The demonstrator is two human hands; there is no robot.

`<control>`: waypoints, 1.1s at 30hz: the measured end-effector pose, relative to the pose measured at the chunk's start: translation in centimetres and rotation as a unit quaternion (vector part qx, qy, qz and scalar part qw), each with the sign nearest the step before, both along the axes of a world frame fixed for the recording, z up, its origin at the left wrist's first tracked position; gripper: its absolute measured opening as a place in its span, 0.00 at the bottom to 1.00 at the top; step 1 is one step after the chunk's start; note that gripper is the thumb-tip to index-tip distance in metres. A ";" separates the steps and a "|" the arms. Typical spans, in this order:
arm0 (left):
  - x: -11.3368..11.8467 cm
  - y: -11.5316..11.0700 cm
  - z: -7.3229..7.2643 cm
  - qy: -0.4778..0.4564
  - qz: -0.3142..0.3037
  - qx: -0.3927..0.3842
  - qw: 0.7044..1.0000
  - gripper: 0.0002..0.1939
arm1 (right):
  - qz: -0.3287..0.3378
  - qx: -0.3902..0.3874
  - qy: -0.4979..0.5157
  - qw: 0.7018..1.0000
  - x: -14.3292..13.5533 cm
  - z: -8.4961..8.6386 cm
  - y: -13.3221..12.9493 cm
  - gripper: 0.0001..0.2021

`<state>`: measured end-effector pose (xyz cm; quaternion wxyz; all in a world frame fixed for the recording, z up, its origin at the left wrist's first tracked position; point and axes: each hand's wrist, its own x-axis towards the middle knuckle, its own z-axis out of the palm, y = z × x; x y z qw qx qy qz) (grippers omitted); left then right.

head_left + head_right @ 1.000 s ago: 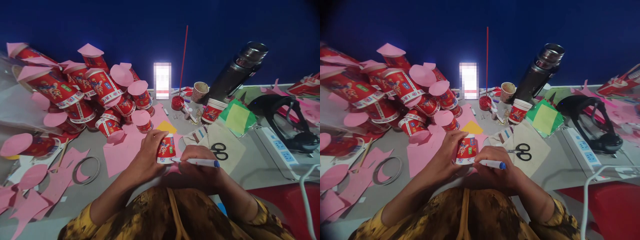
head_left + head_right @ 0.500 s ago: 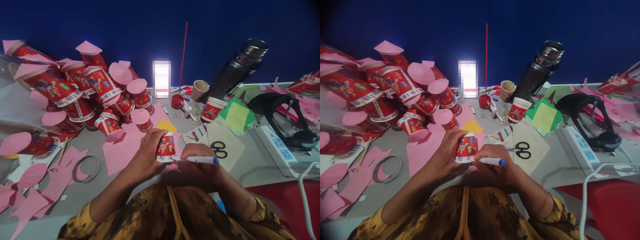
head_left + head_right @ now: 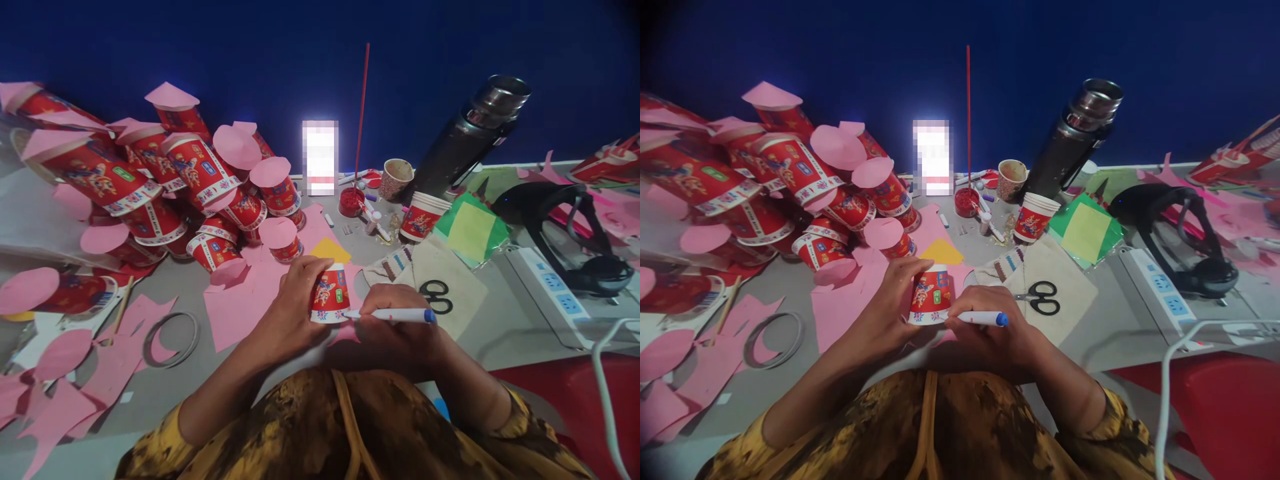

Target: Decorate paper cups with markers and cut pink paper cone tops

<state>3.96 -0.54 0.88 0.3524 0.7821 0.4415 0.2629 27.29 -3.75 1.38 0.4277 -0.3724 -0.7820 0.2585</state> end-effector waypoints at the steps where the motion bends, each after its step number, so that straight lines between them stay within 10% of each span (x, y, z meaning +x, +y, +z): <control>1: 0.0 0.0 0.0 -0.003 0.002 -0.004 1.000 0.40 | -0.006 0.002 0.003 1.000 0.0 0.0 0.0 0.09; 33: 0.0 0.1 -0.1 -0.013 -0.015 0.023 1.000 0.36 | 0.000 0.014 0.027 1.000 0.4 0.0 0.0 0.08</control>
